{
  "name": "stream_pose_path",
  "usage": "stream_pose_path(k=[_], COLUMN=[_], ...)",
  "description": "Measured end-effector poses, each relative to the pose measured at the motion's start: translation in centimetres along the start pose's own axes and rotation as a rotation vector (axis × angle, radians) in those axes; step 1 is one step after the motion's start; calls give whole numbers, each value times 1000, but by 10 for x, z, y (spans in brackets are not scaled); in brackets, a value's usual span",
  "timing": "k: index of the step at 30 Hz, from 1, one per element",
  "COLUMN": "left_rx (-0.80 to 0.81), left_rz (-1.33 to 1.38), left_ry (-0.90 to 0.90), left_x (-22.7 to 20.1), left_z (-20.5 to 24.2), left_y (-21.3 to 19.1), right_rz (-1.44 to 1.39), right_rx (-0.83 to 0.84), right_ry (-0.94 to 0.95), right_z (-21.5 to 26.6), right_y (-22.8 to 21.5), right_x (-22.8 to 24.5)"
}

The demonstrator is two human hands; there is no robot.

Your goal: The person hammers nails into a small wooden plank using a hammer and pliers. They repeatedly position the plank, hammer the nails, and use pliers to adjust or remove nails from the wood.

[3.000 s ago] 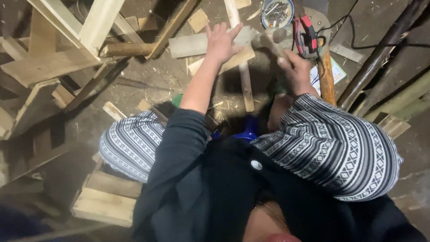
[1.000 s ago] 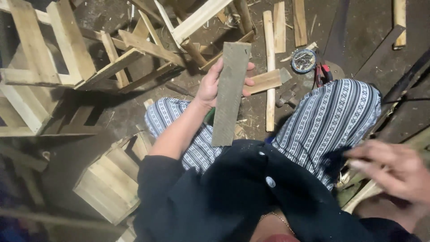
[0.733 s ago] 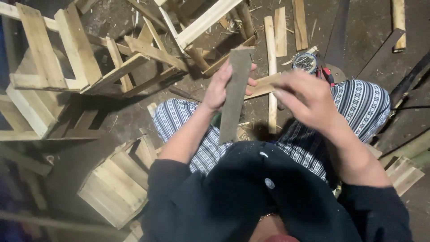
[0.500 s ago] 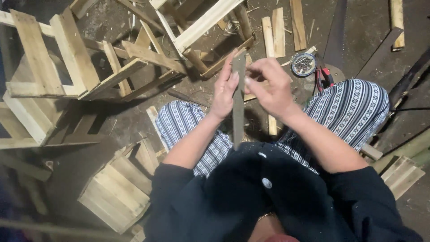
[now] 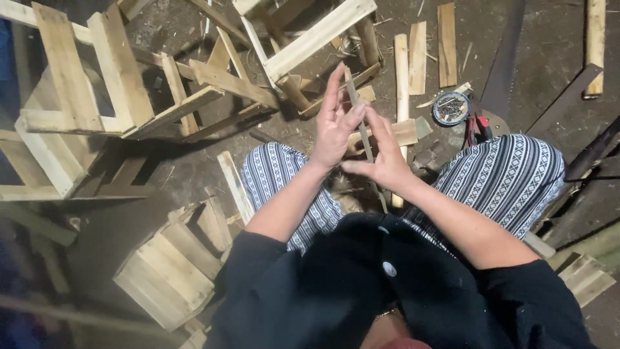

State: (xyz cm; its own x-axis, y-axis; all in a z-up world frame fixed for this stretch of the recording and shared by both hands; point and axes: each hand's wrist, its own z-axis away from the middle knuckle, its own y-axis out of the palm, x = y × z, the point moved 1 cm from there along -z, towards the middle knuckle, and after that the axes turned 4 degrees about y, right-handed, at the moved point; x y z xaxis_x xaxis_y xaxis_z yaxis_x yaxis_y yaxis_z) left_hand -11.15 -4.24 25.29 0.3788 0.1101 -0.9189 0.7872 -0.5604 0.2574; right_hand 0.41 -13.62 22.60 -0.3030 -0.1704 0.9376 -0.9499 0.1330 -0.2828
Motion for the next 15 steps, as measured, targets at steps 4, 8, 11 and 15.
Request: stream_pose_path(k=[4, 8, 11, 15], left_rx=[45, -41, -32, 2], left_rz=[-240, -579, -466, -464], left_ry=[73, 322, 425, 468], left_x=[8, -9, -15, -18], left_z=[-15, -18, -20, -22], left_y=[-18, -30, -30, -31], right_rz=[-164, -198, -204, -201], right_rx=[-30, -33, 5, 24], right_ry=[51, 21, 43, 47], right_z=[-2, 3, 5, 8], right_y=[-7, -10, -8, -3], right_x=[17, 25, 26, 26])
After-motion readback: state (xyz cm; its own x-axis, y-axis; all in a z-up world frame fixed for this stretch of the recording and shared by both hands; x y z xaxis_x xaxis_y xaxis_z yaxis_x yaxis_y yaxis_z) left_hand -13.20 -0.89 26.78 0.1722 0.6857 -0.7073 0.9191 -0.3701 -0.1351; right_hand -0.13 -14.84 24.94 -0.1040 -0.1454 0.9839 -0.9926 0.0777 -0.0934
